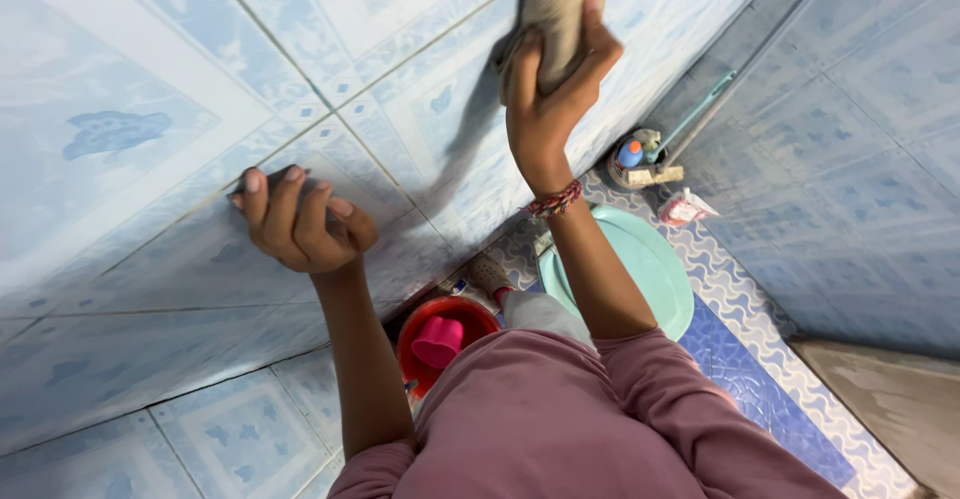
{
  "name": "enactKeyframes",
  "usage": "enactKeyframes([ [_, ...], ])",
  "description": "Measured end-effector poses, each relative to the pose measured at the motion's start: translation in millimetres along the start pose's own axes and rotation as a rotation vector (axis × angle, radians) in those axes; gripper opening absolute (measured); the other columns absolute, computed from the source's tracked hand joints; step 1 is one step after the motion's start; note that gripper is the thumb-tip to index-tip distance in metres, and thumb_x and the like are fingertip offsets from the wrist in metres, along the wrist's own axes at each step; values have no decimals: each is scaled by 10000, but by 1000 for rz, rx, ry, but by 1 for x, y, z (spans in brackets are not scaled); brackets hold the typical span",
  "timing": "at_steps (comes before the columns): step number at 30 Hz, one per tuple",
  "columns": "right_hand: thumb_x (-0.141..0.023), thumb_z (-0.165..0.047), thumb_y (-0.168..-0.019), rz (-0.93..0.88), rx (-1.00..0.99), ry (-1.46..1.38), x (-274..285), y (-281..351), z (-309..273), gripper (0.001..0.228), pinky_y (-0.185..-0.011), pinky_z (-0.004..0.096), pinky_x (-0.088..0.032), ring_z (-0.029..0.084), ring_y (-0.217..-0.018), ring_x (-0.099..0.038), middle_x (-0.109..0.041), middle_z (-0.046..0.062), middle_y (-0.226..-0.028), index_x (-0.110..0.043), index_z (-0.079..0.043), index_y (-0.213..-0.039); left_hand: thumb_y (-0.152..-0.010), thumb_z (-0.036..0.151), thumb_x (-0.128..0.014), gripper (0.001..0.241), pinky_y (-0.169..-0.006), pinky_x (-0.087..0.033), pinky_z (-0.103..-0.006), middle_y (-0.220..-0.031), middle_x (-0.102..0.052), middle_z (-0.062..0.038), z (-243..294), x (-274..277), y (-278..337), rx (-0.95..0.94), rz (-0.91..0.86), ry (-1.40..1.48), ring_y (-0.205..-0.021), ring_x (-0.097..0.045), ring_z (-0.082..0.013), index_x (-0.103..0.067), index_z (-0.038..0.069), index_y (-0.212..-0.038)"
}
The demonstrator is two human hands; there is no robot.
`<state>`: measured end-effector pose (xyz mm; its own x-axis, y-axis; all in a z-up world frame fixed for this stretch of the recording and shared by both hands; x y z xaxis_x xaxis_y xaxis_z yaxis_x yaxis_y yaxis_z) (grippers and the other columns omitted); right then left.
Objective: The person wipes the wall tiles with a cloth, moving the cloth across the surface and grout lines, then folds the cloth and continues wiping different sections of the wall.
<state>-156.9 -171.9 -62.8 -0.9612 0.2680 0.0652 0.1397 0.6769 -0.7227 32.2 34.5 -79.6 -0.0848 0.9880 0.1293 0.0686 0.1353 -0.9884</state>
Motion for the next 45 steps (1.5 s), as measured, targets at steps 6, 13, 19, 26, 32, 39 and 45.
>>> enactKeyframes([
  [6, -599, -73, -1129, 117, -198, -213, -11, 39, 6, 429, -1035, 361, -486, 224, -1147, -569, -528, 201, -1292, -324, 45, -1436, -1002, 161, -488, 148, -1281, -252, -526, -1166, -584, -113, 1, -2, 5, 12, -30, -39, -1398, -434, -317, -593, 59, -1025],
  [13, -575, -147, -1061, -192, -285, -423, -33, 126, -26, 502, -916, 347, -580, 226, -1080, -624, -493, 224, -1229, -224, -4, -1390, -1004, 180, -477, 169, -1271, -261, -533, -1147, -602, -112, 2, -3, 5, 11, -19, -53, -1392, -452, -319, -595, 60, -1004],
  [19, -637, -37, -1046, -266, 46, -387, -34, 107, 4, 472, -789, 268, -527, 135, -938, -597, -607, 116, -1109, -305, -71, -1379, -1018, 175, -480, 168, -1271, -260, -543, -1141, -606, -107, 3, -3, 8, 30, -17, -75, -1378, -462, -318, -604, 65, -992],
  [26, -648, -76, -993, -85, -178, -163, -2, 47, 38, 493, -928, 320, -524, 157, -1030, -602, -566, 148, -1160, -366, 35, -1381, -1019, 178, -476, 190, -1265, -264, -550, -1125, -609, -125, 0, -8, 13, 26, 21, -51, -1371, -462, -334, -599, 46, -960],
  [32, -584, -83, -1084, 47, -372, -346, -9, 37, 39, 425, -1070, 352, -485, 188, -1202, -558, -508, 207, -1326, -357, 39, -1421, -1007, 176, -468, 207, -1265, -259, -549, -1077, -628, -127, -4, -7, 16, -9, 25, -59, -1362, -476, -341, -604, 42, -929],
  [39, -592, -142, -1035, -35, -334, -390, -36, 95, -10, 488, -942, 364, -569, 227, -1142, -575, -455, 179, -1256, -255, -39, -1374, -996, 175, -487, 204, -1264, -253, -546, -1068, -637, -112, -5, -7, 17, -17, 11, -50, -1360, -476, -342, -626, 41, -931],
  [45, -669, -161, -992, -212, 224, -215, -42, 128, -33, 521, -777, 391, -437, 211, -915, -510, -525, 167, -1073, -316, -27, -1351, -991, 159, -486, 191, -1250, -284, -561, -1076, -643, -120, -4, -2, 17, -7, 4, -46, -1347, -495, -350, -623, 38, -935],
])
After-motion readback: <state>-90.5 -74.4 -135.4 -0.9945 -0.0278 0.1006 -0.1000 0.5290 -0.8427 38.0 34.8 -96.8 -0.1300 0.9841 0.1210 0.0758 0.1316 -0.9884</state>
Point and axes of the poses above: each hand's wrist, its own y-axis away from the middle knuckle, its own x-axis out of the back of the hand, z = x × y, the point moved 5 cm from there along -y, towards the middle knuckle
